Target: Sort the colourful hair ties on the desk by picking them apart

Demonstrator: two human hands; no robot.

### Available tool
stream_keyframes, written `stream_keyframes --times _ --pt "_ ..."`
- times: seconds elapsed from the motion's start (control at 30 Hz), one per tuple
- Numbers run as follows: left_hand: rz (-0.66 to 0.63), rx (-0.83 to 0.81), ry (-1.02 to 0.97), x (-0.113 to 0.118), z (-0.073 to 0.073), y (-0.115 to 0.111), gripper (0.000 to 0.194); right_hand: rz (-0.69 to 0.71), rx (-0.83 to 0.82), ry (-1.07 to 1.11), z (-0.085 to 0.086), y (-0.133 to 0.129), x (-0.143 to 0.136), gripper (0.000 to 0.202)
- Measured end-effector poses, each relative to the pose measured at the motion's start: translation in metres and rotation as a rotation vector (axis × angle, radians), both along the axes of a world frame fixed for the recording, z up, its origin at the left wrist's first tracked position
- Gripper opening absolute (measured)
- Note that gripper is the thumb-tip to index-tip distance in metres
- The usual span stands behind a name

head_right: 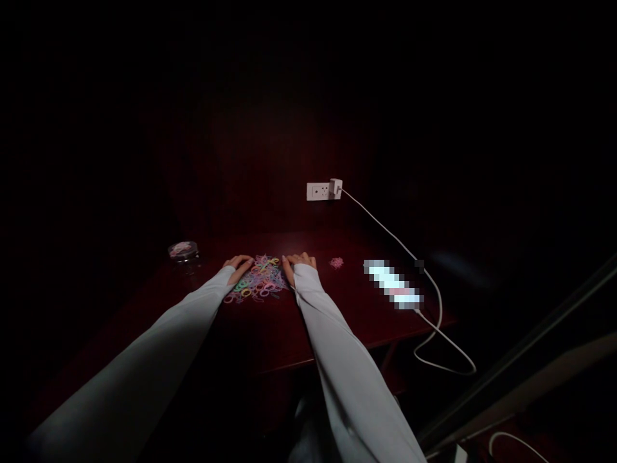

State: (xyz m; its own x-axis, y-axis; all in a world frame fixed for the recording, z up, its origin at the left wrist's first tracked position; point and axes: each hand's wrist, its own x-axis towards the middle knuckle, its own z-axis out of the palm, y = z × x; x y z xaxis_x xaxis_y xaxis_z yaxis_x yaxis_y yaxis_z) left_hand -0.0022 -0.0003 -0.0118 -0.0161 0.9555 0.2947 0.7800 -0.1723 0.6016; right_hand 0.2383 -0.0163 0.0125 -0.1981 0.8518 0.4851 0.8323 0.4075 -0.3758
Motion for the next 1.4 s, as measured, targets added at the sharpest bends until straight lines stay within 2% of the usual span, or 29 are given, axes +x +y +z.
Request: stream_keyframes --times 0.1,0.23,0.33,0.4,0.5,0.63,0.73,0.87,0.97,1.1,1.27,1.4 --pt "0.014 0.019 0.051 0.004 0.005 -0.008 0.029 0.000 -0.048 0.114 -0.002 0.004 -0.004 0.040" --pt "-0.039 0.116 0.280 0.014 0.023 -0.035 0.032 -0.037 -0.135 0.344 -0.002 0.009 0.009 0.066" --pt "-0.109 0.050 0.470 0.015 0.037 -0.050 0.048 -0.003 -0.158 0.456 -0.001 0.008 0.016 0.076" --pt "-0.097 -0.005 0.520 0.011 0.041 -0.053 0.057 0.045 -0.148 0.445 -0.001 0.007 0.016 0.075" --pt "-0.083 -0.047 0.539 0.000 0.038 -0.049 0.060 0.122 -0.097 0.331 -0.001 0.005 0.014 0.065" --pt "-0.143 0.011 0.444 -0.011 0.024 -0.037 0.038 0.205 -0.011 0.169 -0.002 0.003 0.010 0.042" --pt "-0.194 0.000 0.339 -0.014 0.018 -0.027 0.033 0.309 0.031 0.135 -0.003 0.000 0.007 0.022" --pt "-0.210 0.006 0.216 -0.015 0.014 -0.021 0.029 0.366 0.026 0.081 0.000 -0.007 0.005 0.022" --pt "-0.195 0.012 0.211 -0.012 0.015 -0.024 0.028 0.349 0.029 0.002 0.005 -0.015 -0.003 0.027" --pt "-0.157 0.068 0.262 -0.003 0.024 -0.032 0.037 0.270 0.038 -0.086 0.006 -0.024 -0.021 0.026" --pt "-0.137 0.147 0.251 0.004 0.030 -0.037 0.017 0.216 -0.036 -0.112 0.003 -0.023 -0.031 0.024" --pt "-0.207 0.169 0.266 0.007 0.025 -0.037 0.019 0.183 -0.088 -0.051 0.002 -0.020 -0.025 0.022"
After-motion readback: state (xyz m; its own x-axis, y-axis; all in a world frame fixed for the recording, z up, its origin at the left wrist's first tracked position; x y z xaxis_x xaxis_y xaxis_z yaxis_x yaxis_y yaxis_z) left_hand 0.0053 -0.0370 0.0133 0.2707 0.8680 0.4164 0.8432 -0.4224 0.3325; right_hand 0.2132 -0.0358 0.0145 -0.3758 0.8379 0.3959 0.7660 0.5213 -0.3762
